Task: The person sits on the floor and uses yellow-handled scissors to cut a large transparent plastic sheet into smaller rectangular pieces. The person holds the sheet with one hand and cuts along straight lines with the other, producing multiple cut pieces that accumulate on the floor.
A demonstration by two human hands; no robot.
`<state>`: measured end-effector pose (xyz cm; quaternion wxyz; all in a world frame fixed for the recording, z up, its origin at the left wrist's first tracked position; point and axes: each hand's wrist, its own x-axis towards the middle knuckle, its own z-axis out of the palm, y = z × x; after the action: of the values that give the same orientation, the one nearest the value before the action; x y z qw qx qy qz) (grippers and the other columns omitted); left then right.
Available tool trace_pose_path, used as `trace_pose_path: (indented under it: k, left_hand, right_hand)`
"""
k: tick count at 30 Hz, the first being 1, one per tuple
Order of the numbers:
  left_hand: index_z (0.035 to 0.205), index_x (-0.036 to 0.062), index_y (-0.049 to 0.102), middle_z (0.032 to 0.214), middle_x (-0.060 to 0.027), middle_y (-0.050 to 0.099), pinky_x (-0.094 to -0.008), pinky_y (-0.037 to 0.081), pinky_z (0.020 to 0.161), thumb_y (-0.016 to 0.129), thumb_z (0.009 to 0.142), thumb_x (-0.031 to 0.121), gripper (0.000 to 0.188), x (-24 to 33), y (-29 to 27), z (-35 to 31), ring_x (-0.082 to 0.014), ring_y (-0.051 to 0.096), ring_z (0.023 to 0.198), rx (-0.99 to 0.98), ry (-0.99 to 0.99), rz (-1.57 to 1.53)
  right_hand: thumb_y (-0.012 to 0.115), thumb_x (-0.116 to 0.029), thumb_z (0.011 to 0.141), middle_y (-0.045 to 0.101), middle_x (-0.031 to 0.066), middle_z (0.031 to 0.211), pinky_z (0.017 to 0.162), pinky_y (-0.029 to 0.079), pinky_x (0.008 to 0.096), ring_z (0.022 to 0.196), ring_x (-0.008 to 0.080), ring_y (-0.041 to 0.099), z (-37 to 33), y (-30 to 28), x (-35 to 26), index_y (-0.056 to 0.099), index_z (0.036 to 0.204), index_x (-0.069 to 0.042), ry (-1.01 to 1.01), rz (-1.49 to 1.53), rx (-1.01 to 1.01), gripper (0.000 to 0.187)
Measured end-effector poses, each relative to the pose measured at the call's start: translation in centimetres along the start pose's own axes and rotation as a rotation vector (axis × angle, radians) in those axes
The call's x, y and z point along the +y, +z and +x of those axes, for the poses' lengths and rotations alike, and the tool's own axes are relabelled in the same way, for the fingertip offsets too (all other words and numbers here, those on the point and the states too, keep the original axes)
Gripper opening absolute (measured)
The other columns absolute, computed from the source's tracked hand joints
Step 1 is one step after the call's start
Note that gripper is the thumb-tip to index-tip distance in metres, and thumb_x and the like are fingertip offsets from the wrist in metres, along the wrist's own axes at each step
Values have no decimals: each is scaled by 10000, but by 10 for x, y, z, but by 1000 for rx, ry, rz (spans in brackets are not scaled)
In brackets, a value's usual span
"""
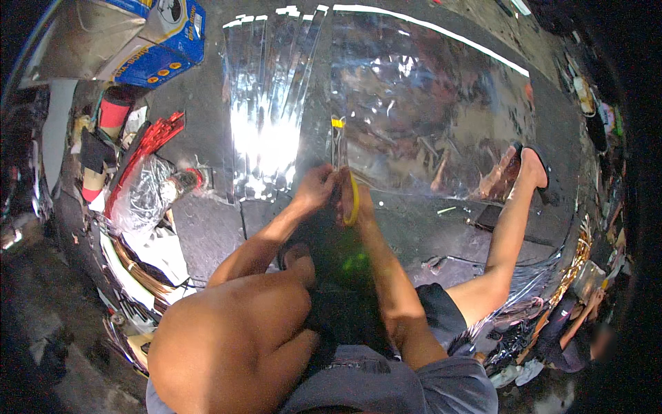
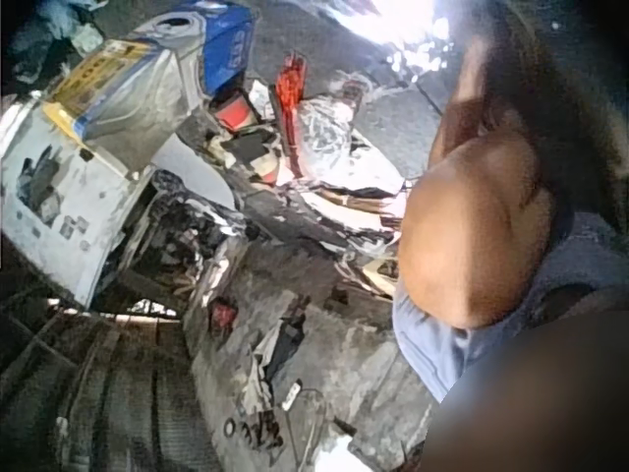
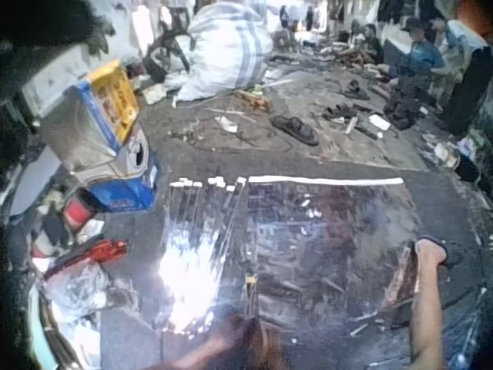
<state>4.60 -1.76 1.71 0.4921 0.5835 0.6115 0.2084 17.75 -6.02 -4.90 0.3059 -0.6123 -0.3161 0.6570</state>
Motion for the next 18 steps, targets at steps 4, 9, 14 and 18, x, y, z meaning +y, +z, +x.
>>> trace_pose_path:
  k: [4, 9, 14, 18]
  left_hand:
    - [930, -34, 588, 794, -175, 634, -374, 468, 695, 469, 910, 244, 302, 28, -16, -6, -218, 604, 727, -65, -18, -214]
    - [959, -27, 577, 787, -173, 611, -350, 452, 706, 482, 905, 213, 264, 52, -31, -19, -193, 566, 732, -86, -60, -161]
    - [919, -18, 566, 731, -161, 560, -358, 430, 670, 487, 904, 211, 243, 64, -40, -26, -190, 506, 677, -67, -35, -273]
    - [888, -20, 552, 705, -148, 540, -344, 422, 646, 504, 900, 202, 227, 80, -56, -37, -178, 480, 655, -88, -70, -186]
  right_hand:
    - [493, -495, 884, 497, 68, 524, 438, 415, 329, 443, 213, 513, 43, 8, -45, 522, 895, -42, -348, -23, 240, 454]
    - [498, -532, 865, 489, 33, 497, 428, 386, 303, 445, 154, 484, 82, -3, -124, 576, 745, -90, -394, -416, 81, 465]
    - [314, -623, 873, 621, 224, 833, 697, 433, 426, 770, 320, 610, 140, -2, -189, 567, 1128, -39, -101, -352, 108, 685]
    - [185, -743, 820, 622, 243, 921, 788, 419, 429, 867, 346, 597, 186, -2, -236, 584, 1114, -21, -209, -423, 158, 876]
